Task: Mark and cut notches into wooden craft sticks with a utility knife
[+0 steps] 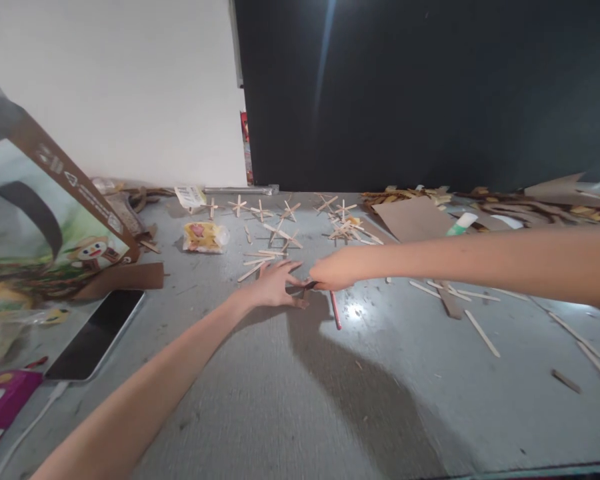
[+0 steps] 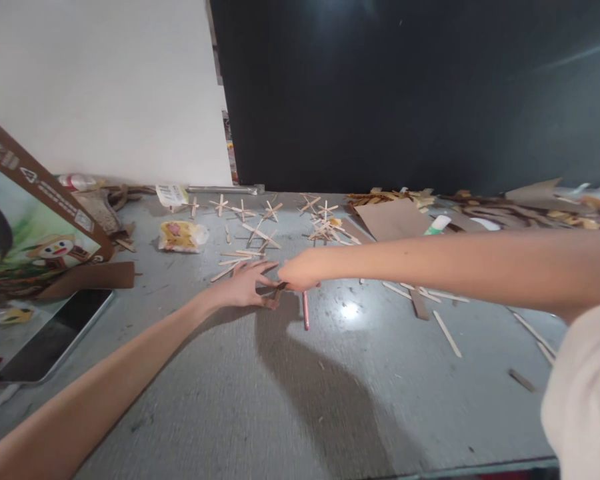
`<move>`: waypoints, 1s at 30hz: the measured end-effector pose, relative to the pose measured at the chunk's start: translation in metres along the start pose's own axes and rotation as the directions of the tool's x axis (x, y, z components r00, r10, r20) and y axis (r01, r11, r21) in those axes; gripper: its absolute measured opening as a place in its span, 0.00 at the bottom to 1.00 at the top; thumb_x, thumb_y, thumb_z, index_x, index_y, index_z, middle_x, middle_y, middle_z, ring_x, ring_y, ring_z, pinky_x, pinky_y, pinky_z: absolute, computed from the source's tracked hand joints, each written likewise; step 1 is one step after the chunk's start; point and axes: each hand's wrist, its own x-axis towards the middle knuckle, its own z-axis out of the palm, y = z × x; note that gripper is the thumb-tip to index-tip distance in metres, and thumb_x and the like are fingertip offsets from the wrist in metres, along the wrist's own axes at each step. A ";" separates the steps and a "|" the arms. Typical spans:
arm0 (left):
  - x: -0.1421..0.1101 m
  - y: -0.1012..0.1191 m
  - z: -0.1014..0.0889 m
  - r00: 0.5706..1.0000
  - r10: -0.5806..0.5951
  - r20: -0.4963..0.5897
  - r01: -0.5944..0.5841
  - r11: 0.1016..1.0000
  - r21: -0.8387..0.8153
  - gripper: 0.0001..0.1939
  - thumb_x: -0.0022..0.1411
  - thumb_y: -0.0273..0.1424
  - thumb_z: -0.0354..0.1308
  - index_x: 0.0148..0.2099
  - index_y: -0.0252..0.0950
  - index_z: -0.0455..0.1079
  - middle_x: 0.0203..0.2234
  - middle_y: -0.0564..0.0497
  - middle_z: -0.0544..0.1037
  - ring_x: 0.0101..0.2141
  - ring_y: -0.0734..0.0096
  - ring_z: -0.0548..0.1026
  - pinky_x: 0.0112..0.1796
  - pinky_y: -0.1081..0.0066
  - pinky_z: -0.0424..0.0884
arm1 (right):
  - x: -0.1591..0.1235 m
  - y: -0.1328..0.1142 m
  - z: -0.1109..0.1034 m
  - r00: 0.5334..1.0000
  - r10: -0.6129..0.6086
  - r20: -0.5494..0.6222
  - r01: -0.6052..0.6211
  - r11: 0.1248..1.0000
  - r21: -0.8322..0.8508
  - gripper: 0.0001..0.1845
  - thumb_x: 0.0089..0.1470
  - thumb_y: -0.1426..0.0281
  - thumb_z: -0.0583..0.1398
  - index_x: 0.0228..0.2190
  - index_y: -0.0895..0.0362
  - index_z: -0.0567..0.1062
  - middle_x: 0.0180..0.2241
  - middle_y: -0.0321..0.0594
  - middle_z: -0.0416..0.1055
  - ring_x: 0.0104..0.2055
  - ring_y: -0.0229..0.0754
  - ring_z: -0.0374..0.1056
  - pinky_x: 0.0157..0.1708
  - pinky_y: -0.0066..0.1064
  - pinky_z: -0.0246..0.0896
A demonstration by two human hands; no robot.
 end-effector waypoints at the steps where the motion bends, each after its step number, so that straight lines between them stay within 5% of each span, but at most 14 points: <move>1: 0.001 0.000 0.000 1.000 0.000 -0.008 0.000 1.000 0.001 0.29 0.52 0.53 0.73 0.55 0.52 0.80 0.73 0.49 0.58 0.73 0.41 0.49 0.68 0.37 0.42 | 0.000 0.000 0.001 1.000 -0.007 -0.019 0.007 1.000 -0.009 0.18 0.68 0.69 0.54 0.46 0.63 0.81 0.35 0.52 0.78 0.34 0.48 0.72 0.34 0.36 0.61; 4: -0.002 0.007 0.009 0.990 -0.061 -0.125 0.061 0.998 -0.003 0.28 0.52 0.54 0.72 0.54 0.52 0.81 0.71 0.47 0.63 0.71 0.41 0.54 0.68 0.36 0.41 | -0.002 -0.001 0.002 1.000 0.000 -0.022 0.000 1.000 -0.006 0.17 0.67 0.72 0.53 0.47 0.62 0.80 0.35 0.51 0.77 0.34 0.47 0.72 0.34 0.35 0.60; 9: -0.011 0.020 0.028 0.951 -0.115 -0.286 0.122 0.993 0.005 0.28 0.55 0.58 0.68 0.52 0.49 0.82 0.66 0.43 0.71 0.68 0.41 0.61 0.67 0.34 0.41 | 0.001 -0.007 -0.005 0.993 0.068 0.100 -0.075 0.995 0.070 0.18 0.66 0.70 0.51 0.39 0.65 0.80 0.20 0.42 0.70 0.21 0.42 0.65 0.27 0.34 0.59; 19: -0.012 0.016 0.031 0.944 -0.088 -0.318 0.092 0.996 -0.004 0.28 0.56 0.59 0.67 0.53 0.50 0.81 0.66 0.45 0.71 0.67 0.44 0.63 0.67 0.35 0.44 | 0.013 -0.001 -0.011 0.947 0.075 0.313 -0.167 0.946 0.279 0.17 0.65 0.68 0.52 0.33 0.64 0.76 0.19 0.38 0.66 0.18 0.39 0.60 0.21 0.31 0.56; 30: -0.010 0.017 0.032 0.942 -0.097 -0.320 0.099 0.995 -0.011 0.27 0.55 0.57 0.69 0.52 0.51 0.82 0.66 0.45 0.71 0.68 0.44 0.62 0.67 0.36 0.45 | 0.015 0.013 0.000 0.938 0.016 0.347 -0.167 0.897 0.408 0.17 0.69 0.65 0.48 0.33 0.59 0.70 0.21 0.29 0.58 0.16 0.31 0.50 0.20 0.26 0.54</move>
